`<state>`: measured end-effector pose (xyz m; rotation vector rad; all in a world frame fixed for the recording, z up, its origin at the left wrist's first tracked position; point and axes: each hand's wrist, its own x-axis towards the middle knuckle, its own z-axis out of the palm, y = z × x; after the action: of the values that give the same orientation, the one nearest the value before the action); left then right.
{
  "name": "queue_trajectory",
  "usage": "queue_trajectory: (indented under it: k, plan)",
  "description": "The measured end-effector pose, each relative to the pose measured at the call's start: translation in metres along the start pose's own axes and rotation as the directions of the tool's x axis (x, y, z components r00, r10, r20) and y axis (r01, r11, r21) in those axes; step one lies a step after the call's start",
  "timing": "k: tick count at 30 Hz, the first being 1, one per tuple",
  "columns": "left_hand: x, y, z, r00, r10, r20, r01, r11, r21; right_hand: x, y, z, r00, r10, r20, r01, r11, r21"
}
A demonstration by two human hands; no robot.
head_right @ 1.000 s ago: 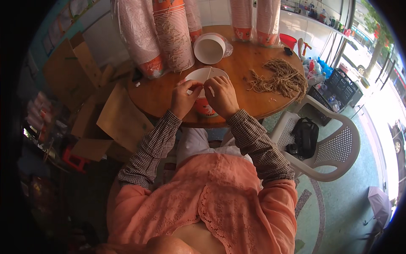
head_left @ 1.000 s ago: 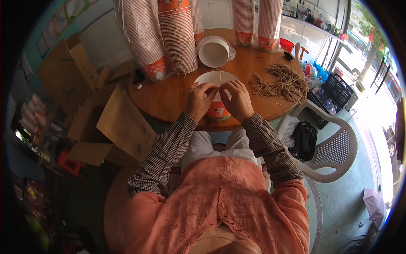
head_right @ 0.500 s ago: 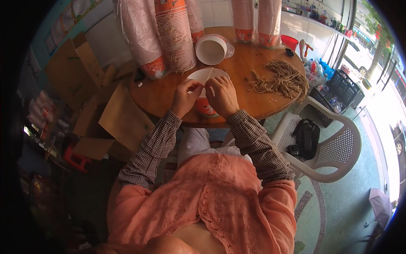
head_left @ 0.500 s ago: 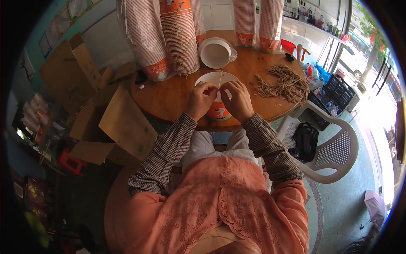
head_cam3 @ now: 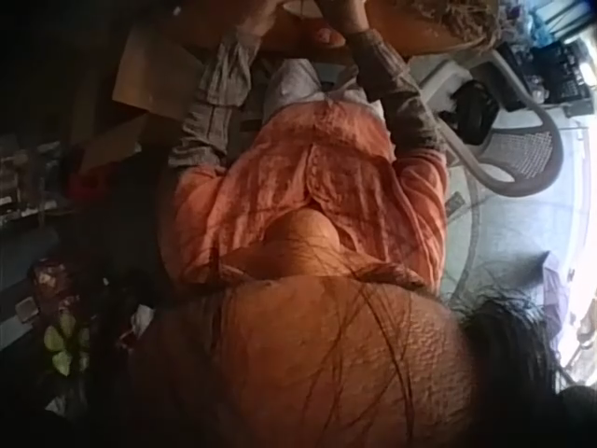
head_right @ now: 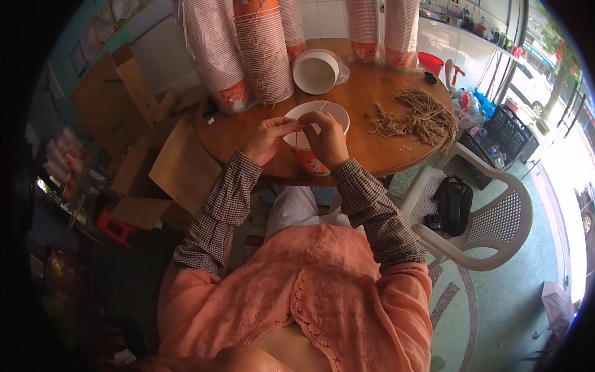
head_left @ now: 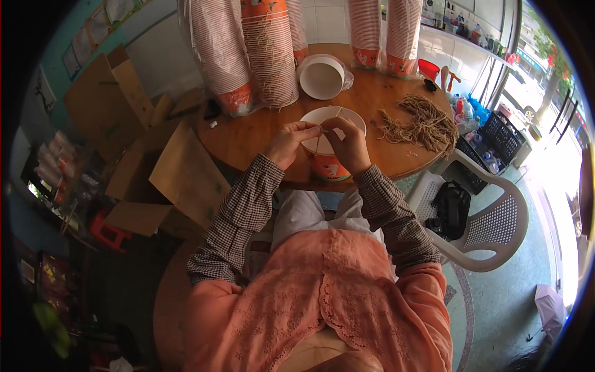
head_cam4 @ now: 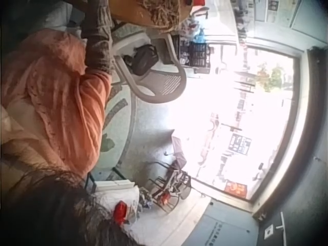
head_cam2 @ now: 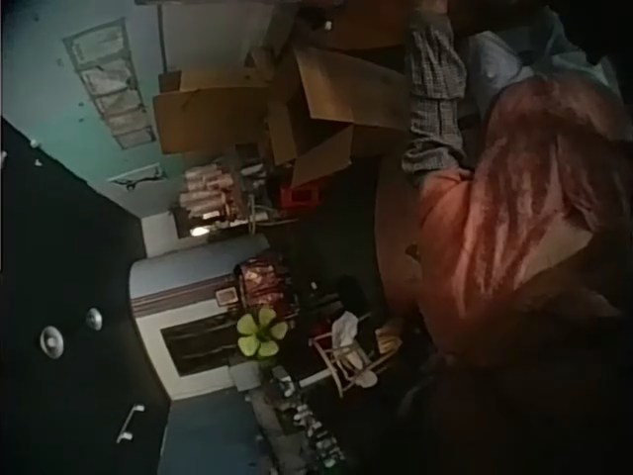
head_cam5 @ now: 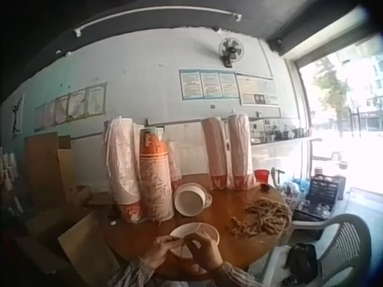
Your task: Attaching rope handles to paper buckets.
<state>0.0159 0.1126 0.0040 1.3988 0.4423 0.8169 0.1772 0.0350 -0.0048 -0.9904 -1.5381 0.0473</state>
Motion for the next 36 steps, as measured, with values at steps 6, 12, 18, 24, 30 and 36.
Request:
queue_trajectory:
  k: [6,12,18,24,30,36]
  plan:
    - [0.004,0.002,0.008,0.999,0.007,-0.045,-0.011,0.994,-0.105,-0.002,0.001,0.001,1.000,-0.012,-0.016,0.014,0.995,0.100]
    - [0.011,-0.004,0.011,0.999,0.012,-0.044,-0.013,1.000,-0.015,-0.004,0.026,-0.001,0.996,0.071,-0.050,-0.062,0.983,0.171]
    - [0.004,-0.010,0.027,0.989,0.108,-0.100,-0.097,0.989,0.109,-0.002,0.029,-0.003,0.993,0.101,-0.054,-0.089,0.979,0.185]
    - [0.004,-0.013,0.034,0.974,0.085,-0.210,-0.051,0.986,0.159,-0.003,0.029,-0.001,0.993,0.100,-0.055,-0.091,0.985,0.148]
    - [0.006,-0.019,0.034,0.956,0.156,-0.247,-0.103,0.971,0.216,0.000,0.029,-0.002,0.993,0.116,-0.037,-0.107,0.977,0.186]
    - [0.007,-0.019,0.030,0.958,0.128,-0.255,-0.086,0.982,0.170,0.010,0.026,-0.004,0.981,0.191,-0.046,-0.171,0.945,0.278]
